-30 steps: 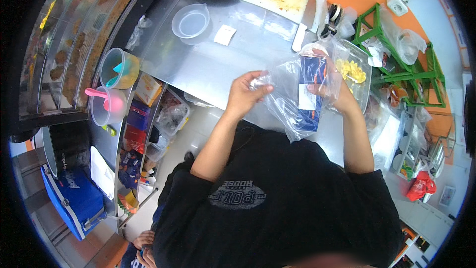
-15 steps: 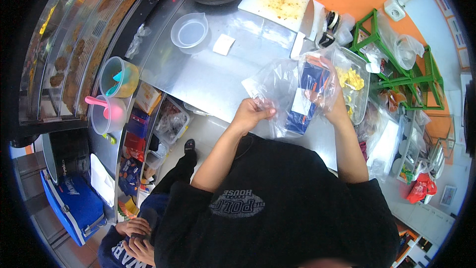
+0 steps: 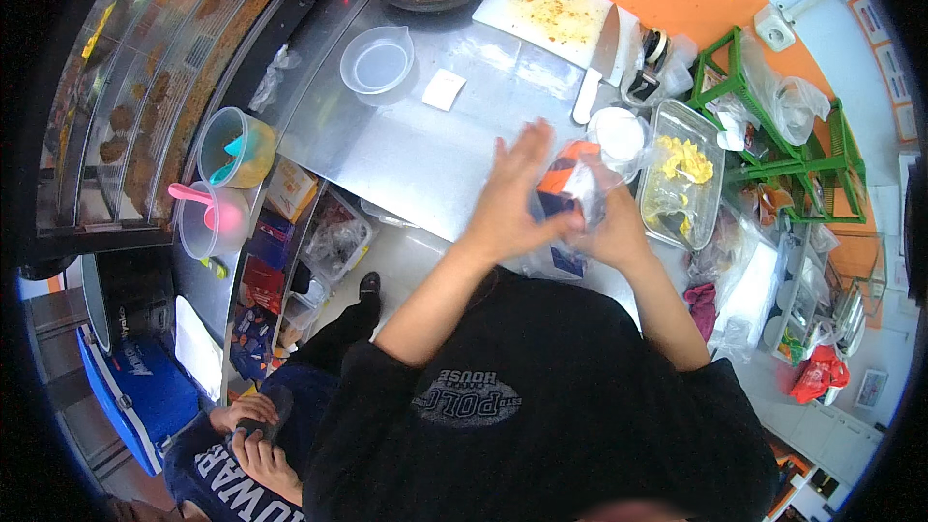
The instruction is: The person retrieves a receipt and a food box, then scoops scrambled eggs into the box. They put on a disposable glove, cut a fried bread item, and place it into the box with the eggs. The person adds a small packet, closes the box, and places it into a plastic bag with a receipt.
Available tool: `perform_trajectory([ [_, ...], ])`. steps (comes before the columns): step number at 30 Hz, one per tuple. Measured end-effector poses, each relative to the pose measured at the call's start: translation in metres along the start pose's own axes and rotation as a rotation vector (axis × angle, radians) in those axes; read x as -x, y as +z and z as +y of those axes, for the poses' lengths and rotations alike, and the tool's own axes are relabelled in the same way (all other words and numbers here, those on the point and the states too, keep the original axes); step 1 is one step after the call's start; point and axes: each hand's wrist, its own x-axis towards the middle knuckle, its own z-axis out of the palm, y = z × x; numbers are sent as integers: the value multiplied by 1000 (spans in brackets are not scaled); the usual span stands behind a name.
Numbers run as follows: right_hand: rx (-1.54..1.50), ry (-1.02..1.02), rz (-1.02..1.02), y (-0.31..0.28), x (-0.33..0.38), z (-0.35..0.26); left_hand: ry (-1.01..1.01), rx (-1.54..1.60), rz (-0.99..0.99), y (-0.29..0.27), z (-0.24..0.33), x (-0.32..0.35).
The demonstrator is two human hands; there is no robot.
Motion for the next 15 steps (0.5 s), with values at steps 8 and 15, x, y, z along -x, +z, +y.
perform_trajectory([
  [8,171,101,-209,30,6,-20,-228,144,-106,28,32,-17],
  [15,282,-121,-3,41,11,-16,-160,481,133,50,57,-1],
])
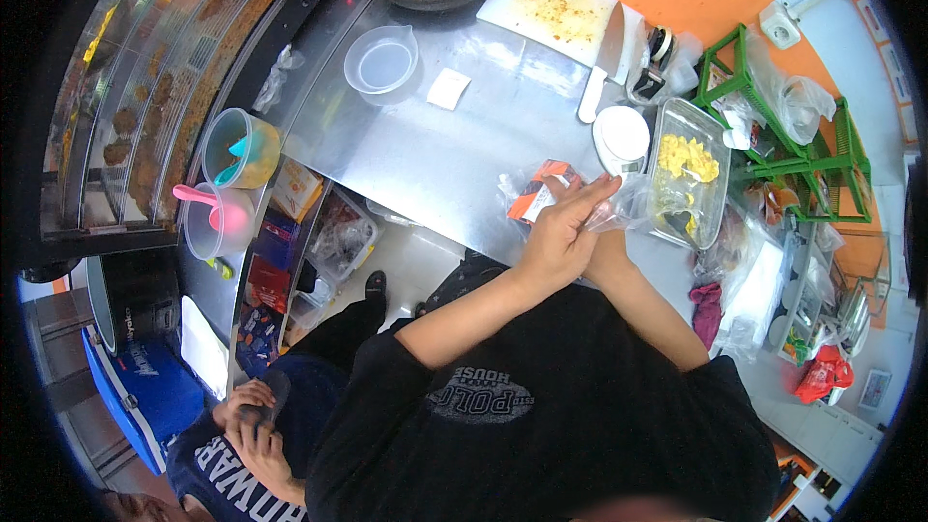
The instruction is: The person retrieves a receipt and a food box, then scoops scrambled eggs into the box. They put on a disposable glove, cut a fried bread item, and place it into the box with the eggs. The person adds a small packet, closes the box, and places it into a plastic bag with a receipt.
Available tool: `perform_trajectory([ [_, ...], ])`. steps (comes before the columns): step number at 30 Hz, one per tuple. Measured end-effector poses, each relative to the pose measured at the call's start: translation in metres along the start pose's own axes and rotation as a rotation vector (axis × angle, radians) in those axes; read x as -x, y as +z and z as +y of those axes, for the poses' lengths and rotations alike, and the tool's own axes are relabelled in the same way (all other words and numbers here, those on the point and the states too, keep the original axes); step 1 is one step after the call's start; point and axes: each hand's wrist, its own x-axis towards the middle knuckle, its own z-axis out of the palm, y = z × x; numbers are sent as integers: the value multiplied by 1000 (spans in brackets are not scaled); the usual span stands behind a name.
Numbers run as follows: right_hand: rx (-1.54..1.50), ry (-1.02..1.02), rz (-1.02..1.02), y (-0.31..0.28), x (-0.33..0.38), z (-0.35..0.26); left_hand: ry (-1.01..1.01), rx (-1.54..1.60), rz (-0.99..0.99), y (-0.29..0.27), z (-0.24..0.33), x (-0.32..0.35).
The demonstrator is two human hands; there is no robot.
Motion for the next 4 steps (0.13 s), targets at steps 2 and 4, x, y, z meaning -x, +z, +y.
perform_trajectory([
  [2,-73,24,-8,2,0,1,-24,-101,-39,-4,3,-2],
  [4,-112,35,-16,4,1,1,-77,-272,-120,-13,4,-10],
])
